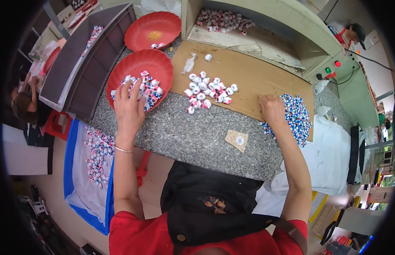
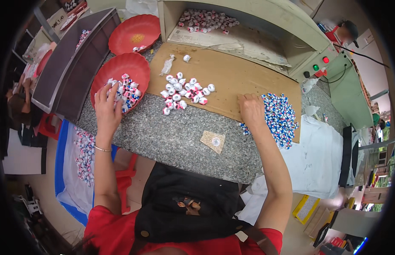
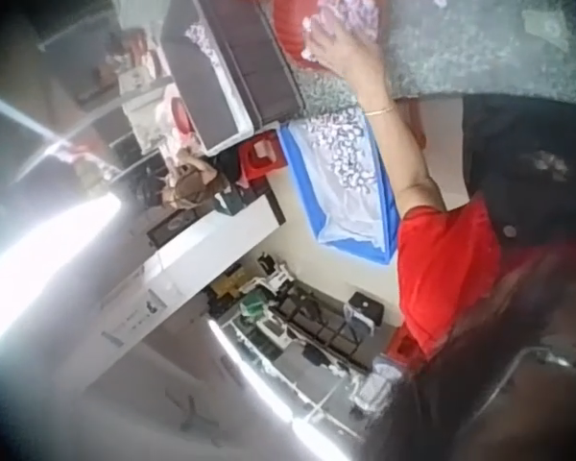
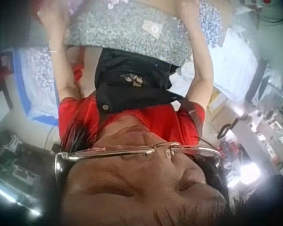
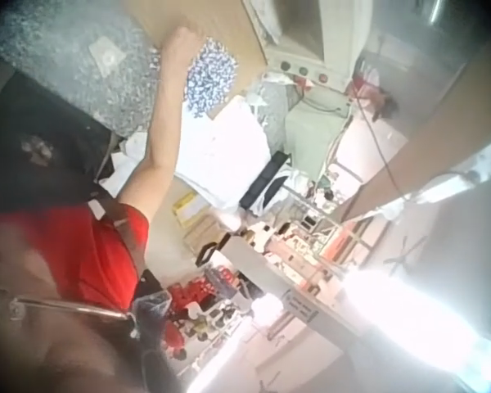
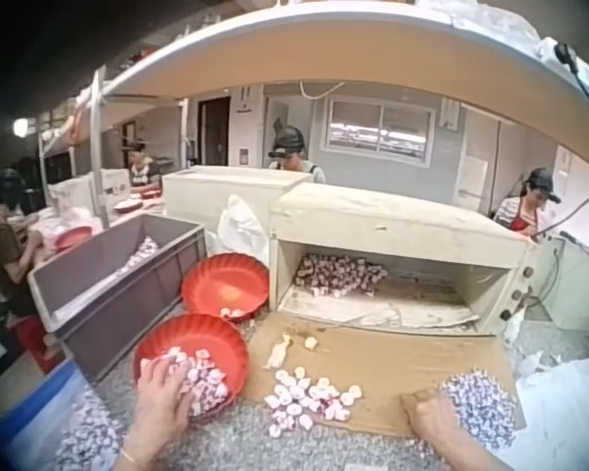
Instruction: Assembling small plastic components onto a base at a factory workbench.
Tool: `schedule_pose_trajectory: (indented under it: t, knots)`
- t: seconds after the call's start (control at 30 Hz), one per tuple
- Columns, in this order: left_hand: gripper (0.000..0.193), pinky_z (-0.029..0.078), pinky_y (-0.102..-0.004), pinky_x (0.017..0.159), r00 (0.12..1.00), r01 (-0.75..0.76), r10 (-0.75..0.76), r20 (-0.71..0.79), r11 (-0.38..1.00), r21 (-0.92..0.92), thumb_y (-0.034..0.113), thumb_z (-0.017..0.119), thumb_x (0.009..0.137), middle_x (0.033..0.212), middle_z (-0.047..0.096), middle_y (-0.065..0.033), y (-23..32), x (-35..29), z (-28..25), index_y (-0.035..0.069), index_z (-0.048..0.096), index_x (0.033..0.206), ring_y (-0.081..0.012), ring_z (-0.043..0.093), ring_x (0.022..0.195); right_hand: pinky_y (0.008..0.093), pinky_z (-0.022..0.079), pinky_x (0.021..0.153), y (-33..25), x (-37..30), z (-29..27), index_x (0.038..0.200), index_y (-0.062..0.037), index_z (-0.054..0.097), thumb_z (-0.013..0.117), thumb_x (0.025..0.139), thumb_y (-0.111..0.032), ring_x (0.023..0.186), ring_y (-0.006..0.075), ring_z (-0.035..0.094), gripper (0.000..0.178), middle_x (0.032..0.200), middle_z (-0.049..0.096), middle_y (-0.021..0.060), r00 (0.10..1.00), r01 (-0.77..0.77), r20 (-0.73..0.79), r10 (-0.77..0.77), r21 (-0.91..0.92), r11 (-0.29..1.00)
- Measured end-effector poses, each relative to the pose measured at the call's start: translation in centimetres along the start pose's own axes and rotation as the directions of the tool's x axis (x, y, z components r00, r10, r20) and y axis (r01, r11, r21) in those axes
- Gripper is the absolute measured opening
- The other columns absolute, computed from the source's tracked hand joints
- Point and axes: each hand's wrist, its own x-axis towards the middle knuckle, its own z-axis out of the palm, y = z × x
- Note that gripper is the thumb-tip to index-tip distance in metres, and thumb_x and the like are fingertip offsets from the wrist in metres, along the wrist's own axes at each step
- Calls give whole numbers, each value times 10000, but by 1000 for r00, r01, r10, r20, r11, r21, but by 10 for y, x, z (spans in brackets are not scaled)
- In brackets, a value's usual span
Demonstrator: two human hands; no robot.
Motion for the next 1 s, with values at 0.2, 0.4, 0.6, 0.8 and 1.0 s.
schedule_pose_trajectory:
  t: [0.2,0.4,0.6,0.8,1.0]
  knots:
    - [325,458,-424,921,993,-51,106,54,789,-612,67,709,798,1087,635,-132,78,15,27,49,649,1116,-330,584,1030,424,491,701,-32,-12,-25,921,-18,651,672,811,-43,812,332,621,115,860,623,138,993,-62,-80,83,242,968]
    - [218,454,-432,839,910,-172,335,245,841,-513,168,713,766,936,659,-83,162,68,96,73,693,960,-274,605,961,415,525,736,-77,-93,-64,993,-3,664,656,796,46,871,355,642,204,972,635,165,993,-103,8,117,532,841]
    - [251,489,-471,866,685,-266,444,578,890,-370,137,671,757,944,688,-117,194,97,151,50,678,993,-322,624,1043,386,545,734,-85,-129,-70,992,-6,691,649,799,74,837,344,666,213,990,643,166,986,-146,137,91,484,863]
    - [181,524,-310,675,741,471,357,569,328,-819,150,652,897,862,632,-37,168,56,86,6,601,994,-150,648,785,390,535,703,-76,-125,-67,969,-17,699,666,802,52,823,328,661,183,937,640,145,981,-174,168,101,503,847]
    - [332,508,-253,683,565,813,293,772,-358,-459,105,606,958,938,625,-34,126,-56,30,32,566,1279,-90,602,776,381,527,680,-84,-113,-73,966,-14,698,674,817,23,779,327,657,155,865,653,147,977,-200,168,131,517,832]
